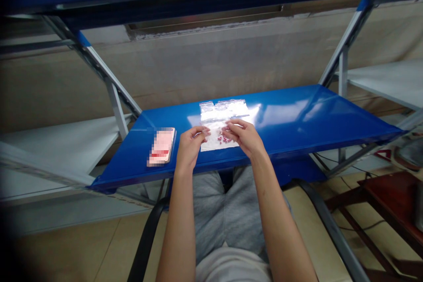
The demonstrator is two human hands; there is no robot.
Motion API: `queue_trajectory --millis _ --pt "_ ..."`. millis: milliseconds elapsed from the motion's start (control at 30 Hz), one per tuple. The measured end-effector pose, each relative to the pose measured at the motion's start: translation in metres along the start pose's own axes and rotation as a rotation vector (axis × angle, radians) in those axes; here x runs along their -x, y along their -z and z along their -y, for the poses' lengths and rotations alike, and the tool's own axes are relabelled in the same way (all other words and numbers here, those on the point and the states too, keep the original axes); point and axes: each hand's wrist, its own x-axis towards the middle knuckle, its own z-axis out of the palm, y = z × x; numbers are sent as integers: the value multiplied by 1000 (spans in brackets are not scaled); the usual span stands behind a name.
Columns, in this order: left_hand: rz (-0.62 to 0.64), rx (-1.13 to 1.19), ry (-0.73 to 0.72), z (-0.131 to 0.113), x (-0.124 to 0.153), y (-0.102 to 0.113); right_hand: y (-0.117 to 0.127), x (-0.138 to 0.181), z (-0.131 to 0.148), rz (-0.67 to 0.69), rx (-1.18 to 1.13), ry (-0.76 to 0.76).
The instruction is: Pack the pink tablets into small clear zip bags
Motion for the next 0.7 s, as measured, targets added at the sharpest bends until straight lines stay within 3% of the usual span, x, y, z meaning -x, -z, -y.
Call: queue_trajectory --millis 700 --pt "-69 -27 4 4 0 -5 1 -1 -4 -12 47 33"
